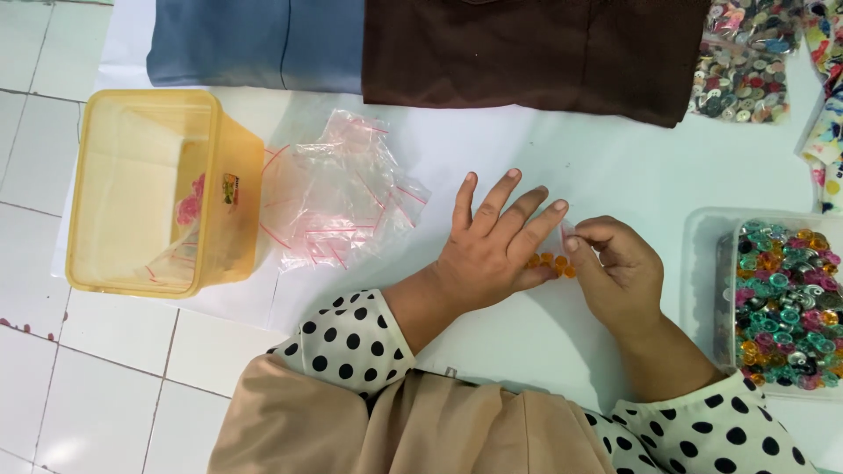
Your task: Sorting small colored buttons and placing them into small plastic bags
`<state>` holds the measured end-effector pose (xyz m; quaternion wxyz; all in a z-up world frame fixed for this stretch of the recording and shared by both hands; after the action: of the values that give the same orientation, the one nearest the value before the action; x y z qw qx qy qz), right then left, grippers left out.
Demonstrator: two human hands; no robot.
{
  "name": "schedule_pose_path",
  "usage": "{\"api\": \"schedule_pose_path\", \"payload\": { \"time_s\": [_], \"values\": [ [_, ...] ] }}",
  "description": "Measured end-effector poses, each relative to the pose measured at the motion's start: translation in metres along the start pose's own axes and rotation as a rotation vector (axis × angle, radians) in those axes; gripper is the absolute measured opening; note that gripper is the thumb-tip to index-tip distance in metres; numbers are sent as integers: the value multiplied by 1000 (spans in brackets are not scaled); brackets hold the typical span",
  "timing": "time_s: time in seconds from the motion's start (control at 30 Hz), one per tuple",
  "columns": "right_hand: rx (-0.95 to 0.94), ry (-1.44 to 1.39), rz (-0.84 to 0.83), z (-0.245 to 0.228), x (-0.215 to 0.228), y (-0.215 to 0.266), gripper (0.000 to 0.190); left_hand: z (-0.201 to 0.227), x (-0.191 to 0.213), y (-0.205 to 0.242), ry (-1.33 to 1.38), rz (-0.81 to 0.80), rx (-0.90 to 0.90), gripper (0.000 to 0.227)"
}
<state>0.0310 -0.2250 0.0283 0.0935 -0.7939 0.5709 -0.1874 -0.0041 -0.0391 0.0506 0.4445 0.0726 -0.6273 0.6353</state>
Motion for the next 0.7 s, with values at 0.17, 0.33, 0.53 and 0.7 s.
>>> {"api": "schedule_pose_path", "payload": {
  "time_s": [0.17, 0.33, 0.53, 0.7],
  "values": [
    [-25, -1, -12, -14, -7, -3, 4, -6, -3, 2, 67, -34, 9, 84],
    [-69, 27, -12, -25, -12, -4, 3, -8, 2, -1, 110, -19, 46, 70],
    [-185, -96, -20, -2, 3, -5, 14, -18, -6, 6, 235, -141, 159, 75],
    [-226, -159, -47, -14, -9, -6, 16, -19, -10, 10, 269, -187, 146, 64]
  ]
}}
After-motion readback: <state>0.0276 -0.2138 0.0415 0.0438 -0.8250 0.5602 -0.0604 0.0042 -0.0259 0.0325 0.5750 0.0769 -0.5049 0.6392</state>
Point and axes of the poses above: each hand's wrist, its own y-axis away from the middle knuckle, its own x-axis out of the back of the hand, z = x × y, the point moved 2 cm from there along -y, towards the middle knuckle, and after that the axes turned 1 degree about y, right-handed, at the moved point
